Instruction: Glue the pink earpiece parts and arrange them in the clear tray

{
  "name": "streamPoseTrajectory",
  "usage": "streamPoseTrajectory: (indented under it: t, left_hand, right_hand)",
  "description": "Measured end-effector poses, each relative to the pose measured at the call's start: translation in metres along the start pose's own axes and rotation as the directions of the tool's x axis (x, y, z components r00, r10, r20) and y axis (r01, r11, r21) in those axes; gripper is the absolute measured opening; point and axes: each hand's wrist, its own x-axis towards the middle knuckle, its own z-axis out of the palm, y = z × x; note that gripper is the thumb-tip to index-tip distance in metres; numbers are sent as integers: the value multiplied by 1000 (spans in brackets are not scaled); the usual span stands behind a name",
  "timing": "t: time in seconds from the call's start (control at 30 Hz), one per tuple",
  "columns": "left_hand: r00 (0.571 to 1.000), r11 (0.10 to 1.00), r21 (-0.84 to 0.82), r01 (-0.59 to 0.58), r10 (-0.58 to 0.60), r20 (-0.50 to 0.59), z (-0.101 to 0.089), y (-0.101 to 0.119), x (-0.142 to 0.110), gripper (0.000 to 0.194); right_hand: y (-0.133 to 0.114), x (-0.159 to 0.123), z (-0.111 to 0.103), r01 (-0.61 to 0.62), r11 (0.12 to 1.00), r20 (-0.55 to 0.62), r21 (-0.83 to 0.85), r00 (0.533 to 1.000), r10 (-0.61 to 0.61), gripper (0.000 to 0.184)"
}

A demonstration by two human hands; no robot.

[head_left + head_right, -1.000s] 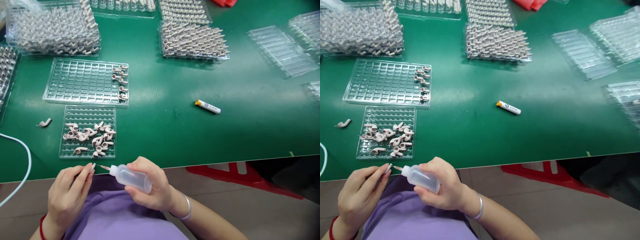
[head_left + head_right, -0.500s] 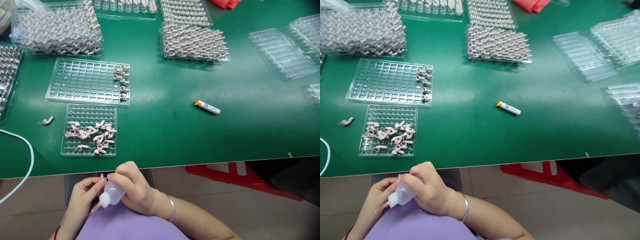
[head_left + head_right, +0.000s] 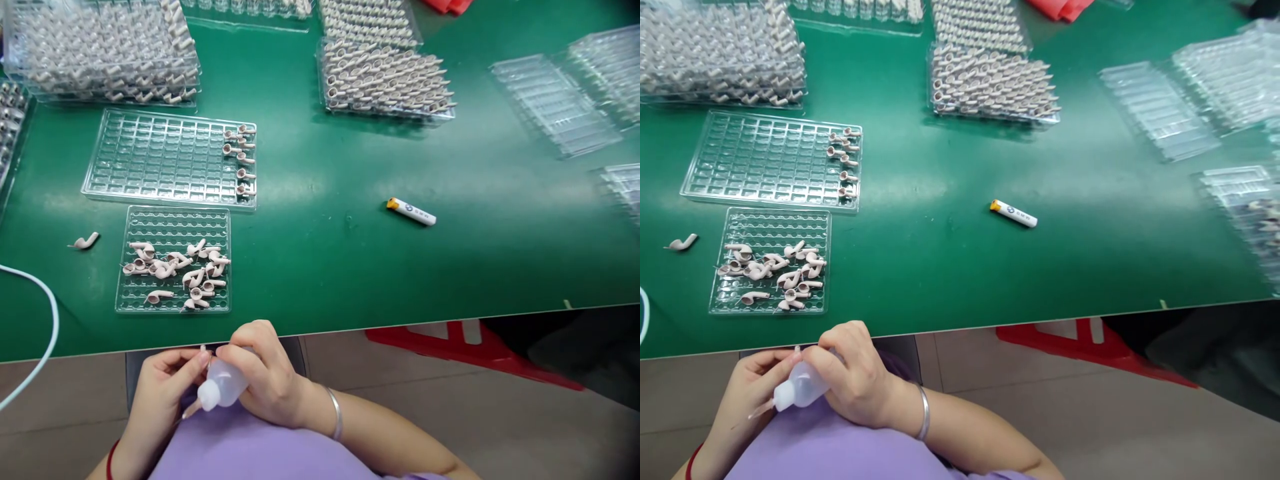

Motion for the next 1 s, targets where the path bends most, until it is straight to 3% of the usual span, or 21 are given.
streamPoseTrajectory:
  t: [0.3, 0.53, 0.63, 0.73, 0.8, 0.83, 0.9, 0.93, 1.0]
  left_hand:
    - [999, 1000, -22, -8, 7, -32, 4, 9, -1, 23]
    - [999, 987, -154, 51, -53, -8, 3, 0, 2, 27]
    - [999, 1000, -25, 1, 0, 49, -2, 5, 0, 28]
    - [986, 966, 211, -150, 132, 97, -5, 19, -9, 23]
    - [942, 862, 381, -335, 315, 116, -5, 28, -16, 15]
    - [893, 775, 454, -440, 430, 131, -4, 32, -19, 11]
    - [755, 573, 549, -608, 632, 176, -2, 39, -21, 3]
    - [687, 488, 570, -661, 699, 198, -1, 42, -21, 4]
    - [599, 376, 593, -712, 766, 233, 1, 47, -18, 8]
  right_hand:
    - [-1, 1, 1, 7, 999, -15, -40, 1000, -7, 18]
    - [-2, 1, 3, 14, 999, -26, -53, 1000, -15, 22]
    - [1, 5, -3, -14, 1000, 20, 5, 1000, 14, 24]
    - [9, 12, -18, -142, 962, 56, 235, 990, 132, 29]
    - [18, 15, -31, -247, 904, 40, 350, 968, 249, 39]
    - [23, 16, -37, -295, 880, 22, 373, 951, 310, 41]
    - [34, 17, -46, -362, 841, -19, 402, 915, 403, 42]
    - [39, 16, -50, -383, 822, -36, 420, 899, 437, 43]
    - [47, 15, -53, -416, 784, -47, 461, 870, 490, 44]
